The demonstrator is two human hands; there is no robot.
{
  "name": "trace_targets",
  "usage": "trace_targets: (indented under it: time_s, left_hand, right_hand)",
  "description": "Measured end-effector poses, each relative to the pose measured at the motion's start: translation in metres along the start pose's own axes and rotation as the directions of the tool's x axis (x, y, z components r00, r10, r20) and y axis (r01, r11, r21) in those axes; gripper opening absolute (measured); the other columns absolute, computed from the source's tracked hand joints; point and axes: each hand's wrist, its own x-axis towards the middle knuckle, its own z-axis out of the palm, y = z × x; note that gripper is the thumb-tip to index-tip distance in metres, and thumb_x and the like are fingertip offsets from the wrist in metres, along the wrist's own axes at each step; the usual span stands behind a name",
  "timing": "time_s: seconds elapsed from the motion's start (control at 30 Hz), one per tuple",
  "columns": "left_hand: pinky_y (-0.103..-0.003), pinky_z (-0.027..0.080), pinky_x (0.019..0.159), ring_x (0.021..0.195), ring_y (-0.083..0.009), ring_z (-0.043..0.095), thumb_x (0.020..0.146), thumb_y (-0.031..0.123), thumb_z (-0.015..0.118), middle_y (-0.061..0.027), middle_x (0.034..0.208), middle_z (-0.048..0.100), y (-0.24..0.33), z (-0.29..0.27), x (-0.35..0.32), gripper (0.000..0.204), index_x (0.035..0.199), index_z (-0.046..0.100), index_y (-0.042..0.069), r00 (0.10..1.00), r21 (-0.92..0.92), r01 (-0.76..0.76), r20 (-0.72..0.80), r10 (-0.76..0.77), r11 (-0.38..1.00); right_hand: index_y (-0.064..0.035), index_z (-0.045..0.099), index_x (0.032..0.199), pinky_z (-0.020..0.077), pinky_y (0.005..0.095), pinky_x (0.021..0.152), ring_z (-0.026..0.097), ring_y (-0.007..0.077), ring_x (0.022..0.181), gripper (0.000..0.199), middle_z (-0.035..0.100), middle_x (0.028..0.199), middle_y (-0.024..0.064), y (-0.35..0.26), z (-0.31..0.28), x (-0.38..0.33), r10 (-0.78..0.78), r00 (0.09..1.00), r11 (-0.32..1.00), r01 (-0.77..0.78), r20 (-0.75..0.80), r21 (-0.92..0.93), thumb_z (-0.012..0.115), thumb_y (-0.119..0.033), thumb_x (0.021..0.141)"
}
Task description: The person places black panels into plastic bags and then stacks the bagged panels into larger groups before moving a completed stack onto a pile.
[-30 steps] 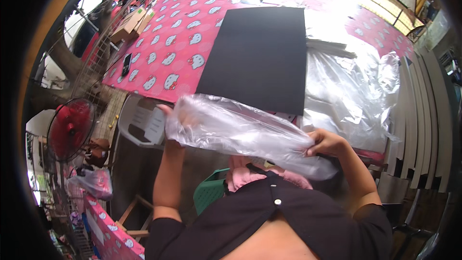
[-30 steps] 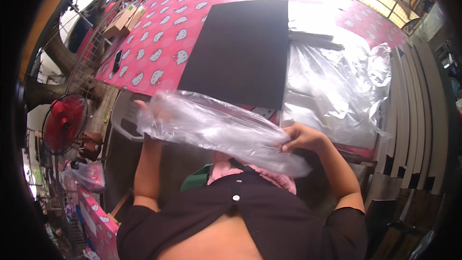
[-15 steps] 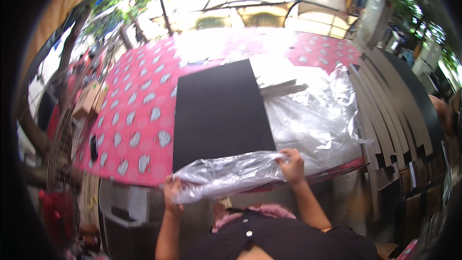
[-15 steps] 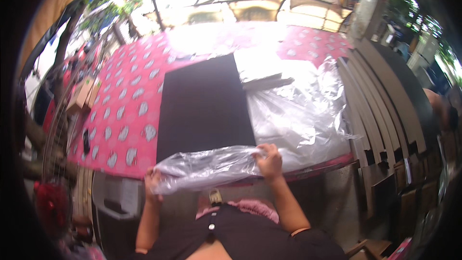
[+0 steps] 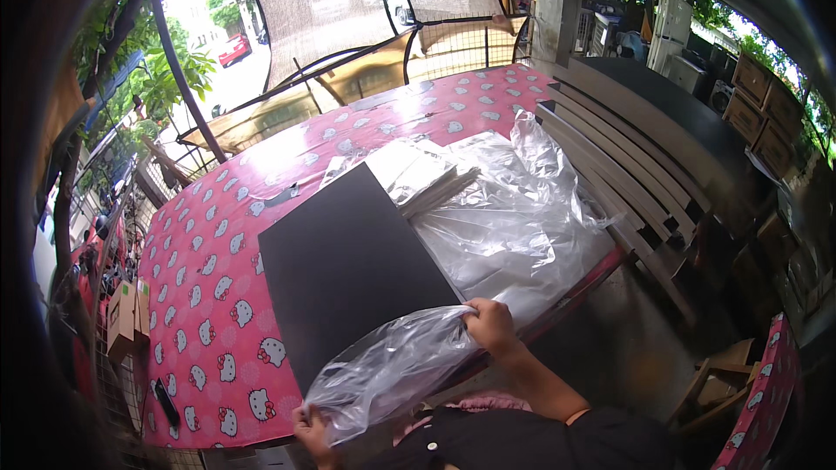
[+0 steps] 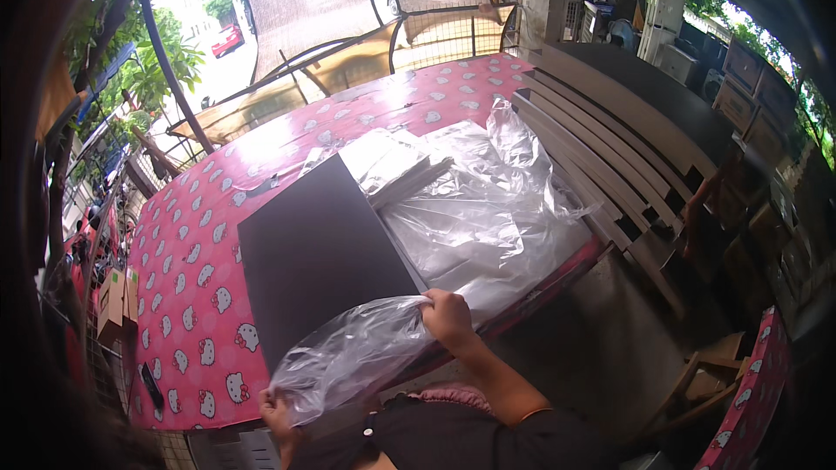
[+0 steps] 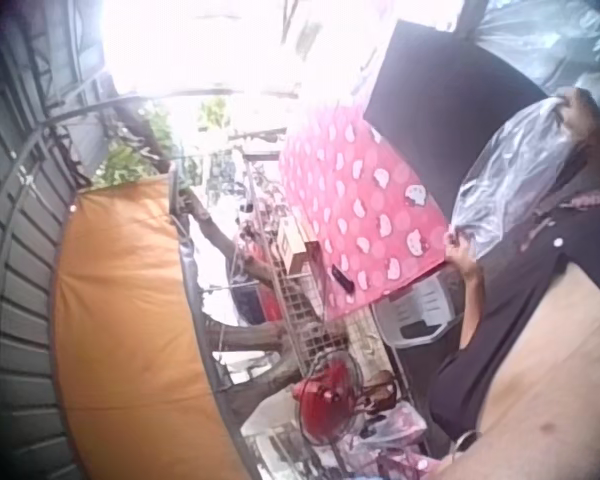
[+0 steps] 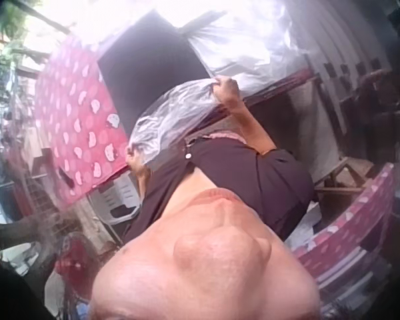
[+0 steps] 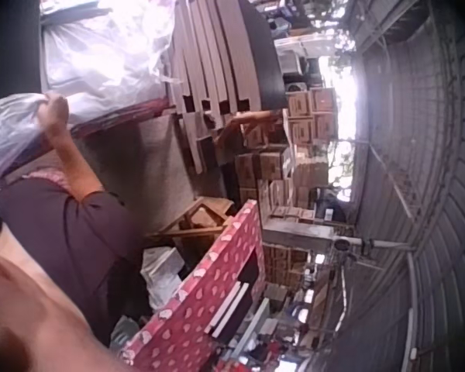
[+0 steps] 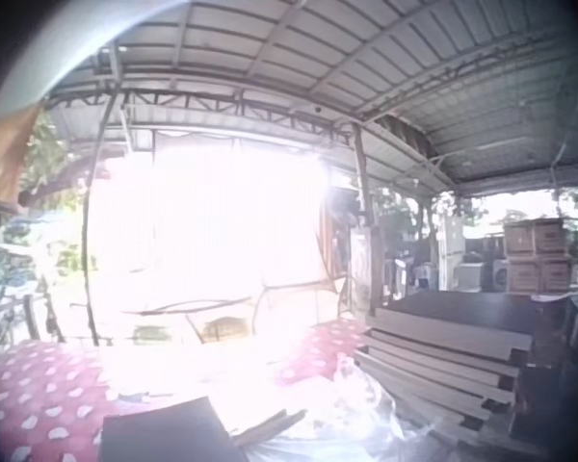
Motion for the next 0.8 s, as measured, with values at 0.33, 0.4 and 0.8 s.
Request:
trace_targets:
  time_s: [0.33, 0.4, 0.8]
  left_hand:
    - [-0.027, 0.047, 0.068, 0.073, -0.0129, 0.057, 0.087, 0.014, 0.053, -0.0066, 0.086, 0.059, 0.01, -0.028, 0.036, 0.035, 0.12, 0.041, 0.008, 0.962, -0.339, 0.049, 0.269, 0.047, 0.939]
    - [-0.026, 0.045, 0.074, 0.081, -0.0141, 0.056, 0.088, 0.01, 0.048, -0.0074, 0.096, 0.058, 0.004, -0.046, 0.056, 0.045, 0.131, 0.034, 0.01, 0.919, -0.217, 0.038, 0.39, 0.051, 0.975]
    - [-0.037, 0.036, 0.097, 0.113, -0.0225, 0.044, 0.092, 0.024, 0.044, -0.0106, 0.127, 0.044, 0.255, -0.021, 0.3, 0.043, 0.131, 0.037, 0.008, 0.585, -0.7, -0.223, 0.461, 0.667, 0.679]
  right_hand:
    - [0.0022, 0.057, 0.102, 0.0476, 0.0248, 0.069, 0.059, 0.0116, 0.079, 0.029, 0.062, 0.094, 0.0079, 0.062, -0.004, 0.012, -0.119, 0.751, 0.396, -0.564, 0.65, 0.724, 0.066, -0.01, 0.078]
    - [0.0034, 0.057, 0.107, 0.0464, 0.0254, 0.076, 0.059, 0.0124, 0.085, 0.031, 0.062, 0.098, 0.0089, 0.049, -0.009, 0.019, -0.239, 0.762, 0.475, -0.449, 0.602, 0.757, 0.064, -0.008, 0.078]
    - [-0.0046, 0.055, 0.089, 0.0502, 0.0342, 0.061, 0.062, 0.0221, 0.067, 0.052, 0.062, 0.075, 0.0098, -0.211, -0.118, 0.244, -0.588, 0.758, 0.259, -0.152, 0.281, 0.954, 0.063, -0.054, 0.074]
